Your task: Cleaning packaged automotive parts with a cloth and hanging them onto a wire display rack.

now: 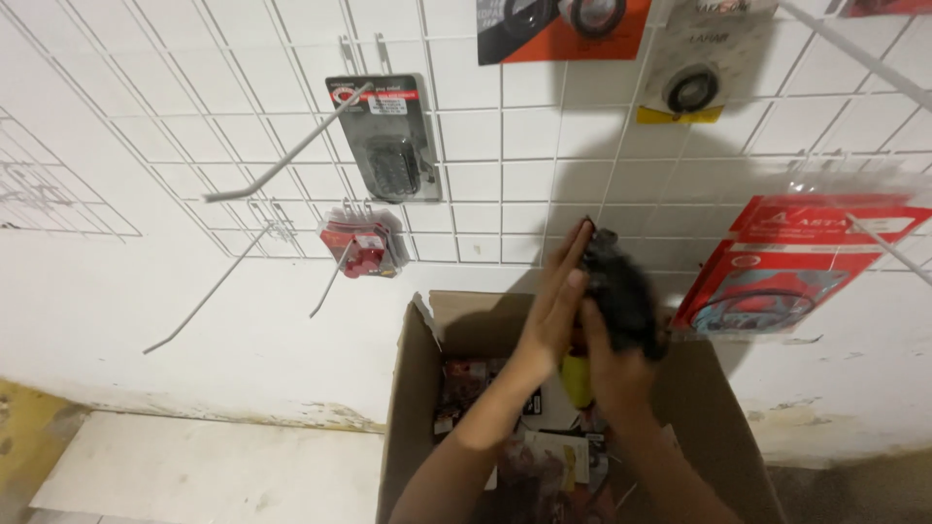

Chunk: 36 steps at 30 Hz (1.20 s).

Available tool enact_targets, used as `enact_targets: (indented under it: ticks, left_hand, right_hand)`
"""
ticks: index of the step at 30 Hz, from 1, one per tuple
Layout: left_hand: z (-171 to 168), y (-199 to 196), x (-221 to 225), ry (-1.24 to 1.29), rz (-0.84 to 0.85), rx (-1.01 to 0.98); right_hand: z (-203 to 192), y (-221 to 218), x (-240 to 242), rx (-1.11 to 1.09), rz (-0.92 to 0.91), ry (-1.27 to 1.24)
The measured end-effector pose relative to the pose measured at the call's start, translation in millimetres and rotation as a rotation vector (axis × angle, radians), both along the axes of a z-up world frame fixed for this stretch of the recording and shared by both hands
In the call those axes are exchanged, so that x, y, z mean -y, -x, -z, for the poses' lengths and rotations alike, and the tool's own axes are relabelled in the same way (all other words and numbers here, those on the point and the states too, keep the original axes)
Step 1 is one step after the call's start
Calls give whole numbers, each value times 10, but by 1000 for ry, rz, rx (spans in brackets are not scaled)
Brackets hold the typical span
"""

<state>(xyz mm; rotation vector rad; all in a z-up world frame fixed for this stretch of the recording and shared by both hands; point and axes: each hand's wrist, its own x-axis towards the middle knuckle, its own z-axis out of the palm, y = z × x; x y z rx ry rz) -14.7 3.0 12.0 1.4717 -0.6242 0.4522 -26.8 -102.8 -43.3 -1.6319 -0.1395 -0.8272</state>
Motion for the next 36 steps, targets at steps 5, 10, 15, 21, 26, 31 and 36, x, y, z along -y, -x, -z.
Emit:
enact_targets:
  ticks: [5, 10, 15, 21, 26, 31, 36]
  left_hand:
    - [86, 24, -162, 608, 499, -460]
    - [-609, 256, -3, 722, 380, -739]
    - [818, -329, 183, 917, 460, -836]
    - [77, -13, 100, 905, 426, -842]
    - [157, 31, 92, 707, 533, -554]
    - [16, 57, 76, 809, 458, -578]
    - [1479, -545, 210, 668, 211, -1007]
  right_hand:
    - [-18, 33, -91, 468, -128, 651]
    - [-272, -168, 9, 500, -121, 426]
    - [63, -27, -122, 491, -186, 425]
    - [-410, -91, 15, 369, -3, 410]
    - [-299, 291, -285, 352, -120, 476]
    - [-248, -176, 72, 356, -56, 403]
    - [-320, 107, -178, 431, -12, 491]
